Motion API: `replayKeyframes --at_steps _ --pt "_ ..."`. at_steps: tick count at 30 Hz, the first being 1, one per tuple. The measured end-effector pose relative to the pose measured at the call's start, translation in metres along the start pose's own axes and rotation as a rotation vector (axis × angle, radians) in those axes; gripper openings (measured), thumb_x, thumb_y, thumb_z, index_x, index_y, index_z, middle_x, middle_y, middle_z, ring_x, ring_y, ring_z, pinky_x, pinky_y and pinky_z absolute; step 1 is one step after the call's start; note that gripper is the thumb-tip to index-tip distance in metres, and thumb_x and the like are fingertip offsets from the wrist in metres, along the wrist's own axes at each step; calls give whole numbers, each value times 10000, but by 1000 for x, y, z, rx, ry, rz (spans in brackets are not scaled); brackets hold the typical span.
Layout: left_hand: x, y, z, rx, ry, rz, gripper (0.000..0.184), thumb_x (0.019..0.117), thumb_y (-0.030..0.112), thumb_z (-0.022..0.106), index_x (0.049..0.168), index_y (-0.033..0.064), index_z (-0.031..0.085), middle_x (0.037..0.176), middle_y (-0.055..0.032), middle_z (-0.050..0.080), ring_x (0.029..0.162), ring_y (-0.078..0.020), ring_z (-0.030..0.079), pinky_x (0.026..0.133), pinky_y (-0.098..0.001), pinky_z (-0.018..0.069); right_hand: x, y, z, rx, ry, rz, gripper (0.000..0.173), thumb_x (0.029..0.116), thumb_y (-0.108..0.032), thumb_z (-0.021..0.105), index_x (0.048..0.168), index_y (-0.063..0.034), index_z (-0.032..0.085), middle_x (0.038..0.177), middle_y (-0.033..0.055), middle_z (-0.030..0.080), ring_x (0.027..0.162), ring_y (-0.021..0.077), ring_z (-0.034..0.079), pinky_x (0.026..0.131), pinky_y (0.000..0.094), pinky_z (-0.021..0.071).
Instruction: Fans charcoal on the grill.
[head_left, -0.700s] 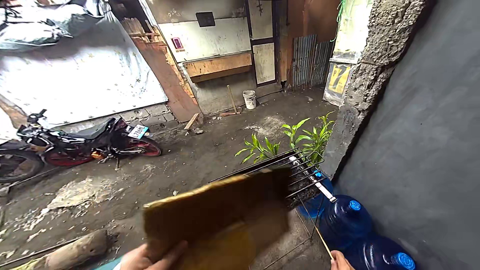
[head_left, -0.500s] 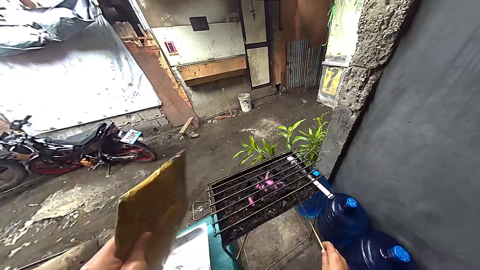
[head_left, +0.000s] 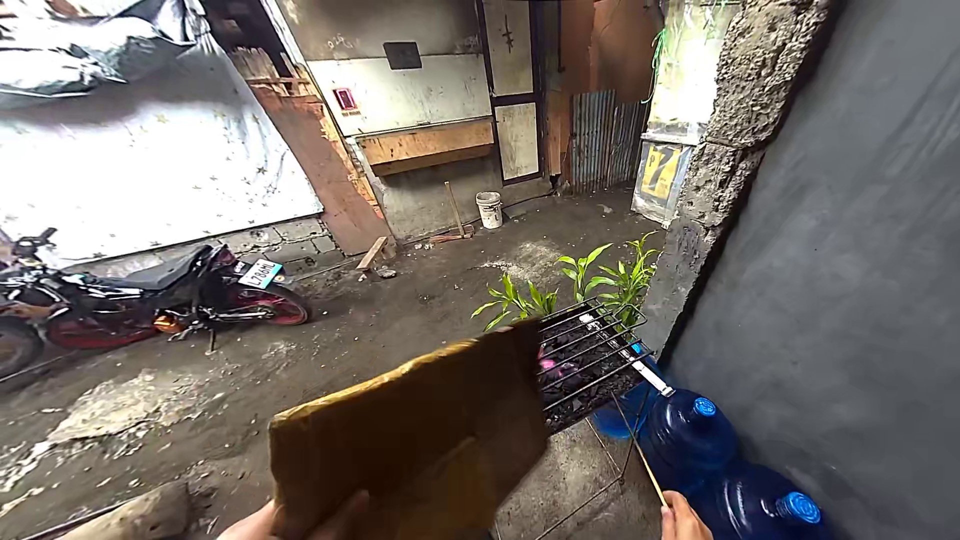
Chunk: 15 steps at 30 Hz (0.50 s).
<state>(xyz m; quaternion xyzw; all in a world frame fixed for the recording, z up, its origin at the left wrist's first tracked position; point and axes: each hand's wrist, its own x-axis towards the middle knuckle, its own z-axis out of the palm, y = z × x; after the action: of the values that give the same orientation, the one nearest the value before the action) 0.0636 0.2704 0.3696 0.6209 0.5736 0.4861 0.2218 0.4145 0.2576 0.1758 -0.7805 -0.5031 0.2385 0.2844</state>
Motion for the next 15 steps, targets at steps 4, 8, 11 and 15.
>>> replayKeyframes --at_steps 4,8,11,15 --pt "2 2 5 42 94 -84 131 868 -54 664 994 -26 644 864 79 725 829 58 686 806 -209 599 18 -16 18 43 -30 -24 290 1005 26 471 1206 166 626 1114 366 666 1027 510 675 936 617 511" --pt "7 -2 -6 192 167 -30 180 892 -10 655 1013 -139 622 894 -24 705 851 54 660 825 -199 567 12 -25 22 56 2 -65 282 995 37 479 1191 165 635 1093 353 677 1004 494 687 921 604 519" --pt "5 -10 -14 49 164 -52 163 873 -59 654 1025 -26 603 895 122 711 861 75 677 831 -210 599 7 -13 19 38 19 -66 281 996 29 474 1173 180 630 1071 371 671 989 517 683 907 612 522" --pt "-2 7 11 399 130 -14 237 930 36 646 1030 -178 668 935 -262 724 880 -250 727 846 -430 569 20 -16 27 34 -37 -24 294 1011 21 471 1217 161 626 1127 360 668 1045 506 673 949 602 506"
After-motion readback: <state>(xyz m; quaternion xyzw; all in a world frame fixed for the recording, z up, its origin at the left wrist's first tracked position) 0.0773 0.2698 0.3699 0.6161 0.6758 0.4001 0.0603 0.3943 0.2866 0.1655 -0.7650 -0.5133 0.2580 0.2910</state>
